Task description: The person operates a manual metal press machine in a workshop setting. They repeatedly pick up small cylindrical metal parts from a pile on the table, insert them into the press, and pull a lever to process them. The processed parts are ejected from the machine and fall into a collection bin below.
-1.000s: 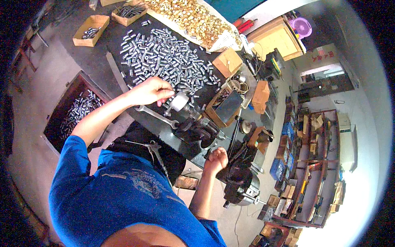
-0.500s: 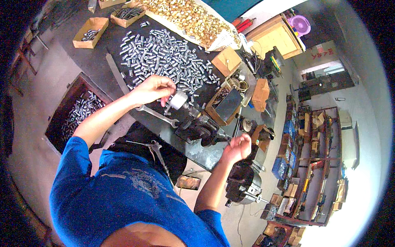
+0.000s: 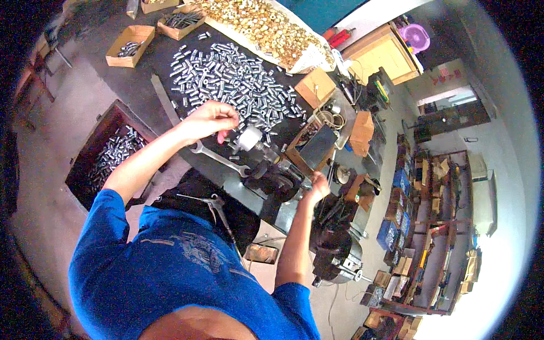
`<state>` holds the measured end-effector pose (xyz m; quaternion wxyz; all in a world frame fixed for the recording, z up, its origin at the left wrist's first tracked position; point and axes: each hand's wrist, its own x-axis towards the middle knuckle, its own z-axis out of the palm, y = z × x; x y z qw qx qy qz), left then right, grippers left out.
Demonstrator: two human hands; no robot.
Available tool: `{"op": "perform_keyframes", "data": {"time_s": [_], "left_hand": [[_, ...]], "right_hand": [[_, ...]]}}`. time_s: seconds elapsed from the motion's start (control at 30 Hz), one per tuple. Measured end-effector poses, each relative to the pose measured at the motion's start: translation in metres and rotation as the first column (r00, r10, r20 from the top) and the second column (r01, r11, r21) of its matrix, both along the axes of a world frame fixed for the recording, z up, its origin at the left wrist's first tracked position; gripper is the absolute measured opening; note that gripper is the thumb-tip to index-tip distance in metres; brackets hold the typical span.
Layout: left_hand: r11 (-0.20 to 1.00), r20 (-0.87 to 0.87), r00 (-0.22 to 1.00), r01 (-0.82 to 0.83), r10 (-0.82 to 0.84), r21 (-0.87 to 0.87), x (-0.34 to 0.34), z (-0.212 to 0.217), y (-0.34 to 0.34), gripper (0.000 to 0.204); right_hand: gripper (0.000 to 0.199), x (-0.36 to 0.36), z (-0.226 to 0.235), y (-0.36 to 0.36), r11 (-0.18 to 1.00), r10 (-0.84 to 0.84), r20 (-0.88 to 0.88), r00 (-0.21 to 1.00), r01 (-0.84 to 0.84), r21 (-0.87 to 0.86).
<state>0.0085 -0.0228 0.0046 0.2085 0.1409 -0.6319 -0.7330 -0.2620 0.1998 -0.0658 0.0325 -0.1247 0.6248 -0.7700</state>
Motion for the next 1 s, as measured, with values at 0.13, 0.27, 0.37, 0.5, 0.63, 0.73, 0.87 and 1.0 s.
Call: {"op": "perform_keyframes", "data": {"time_s": [0.13, 0.27, 0.37, 0.5, 0.63, 0.73, 0.87, 1.0], "left_hand": [[0.992, 0.096, 0.99, -0.091, 0.099, -0.084, 0.05, -0.016, -0.016, 0.012], [0.921, 0.328, 0.88, -0.248, 0.344, -0.299, 0.129, -0.044, -0.023, 0.011], [0.522, 0.332, 0.688, -0.08, 0.645, -0.849, 0.178, -0.088, -0.026, 0.015], [0.487, 0.356, 0.618, -0.052, 0.701, -0.872, 0.164, -0.064, -0.008, 0.015], [0.382, 0.258, 0.808, 0.044, 0.53, -0.923, 0.104, -0.046, 0.0, 0.012], [0.313, 0.345, 0.838, 0.223, 0.423, -0.923, 0.062, -0.047, -0.011, 0.019], [0.213, 0.482, 0.776, 0.432, 0.407, -0.876, 0.049, -0.056, -0.026, 0.023], [0.277, 0.478, 0.809, 0.399, 0.342, -0.874, 0.049, -0.055, -0.031, 0.022]], "right_hand": [[0.016, 0.009, 0.056, 0.003, 0.993, 0.036, 0.013, 0.999, -0.034, -0.115], [0.016, 0.04, 0.075, 0.035, 0.922, 0.179, -0.126, 0.976, -0.211, -0.325], [0.02, 0.063, 0.066, 0.061, 0.905, 0.223, -0.143, 0.964, -0.259, -0.337], [0.017, 0.086, 0.034, 0.075, 0.947, 0.203, 0.061, 0.977, -0.18, -0.264], [0.015, 0.075, -0.01, 0.07, 0.971, 0.174, 0.217, 0.961, -0.131, -0.199], [0.01, 0.056, -0.018, 0.059, 0.963, 0.213, 0.304, 0.929, -0.148, -0.223], [0.007, 0.057, -0.018, 0.051, 0.981, 0.129, 0.36, 0.924, -0.066, -0.182], [0.015, 0.059, -0.02, 0.058, 0.976, 0.177, 0.313, 0.933, -0.126, -0.179]]}}
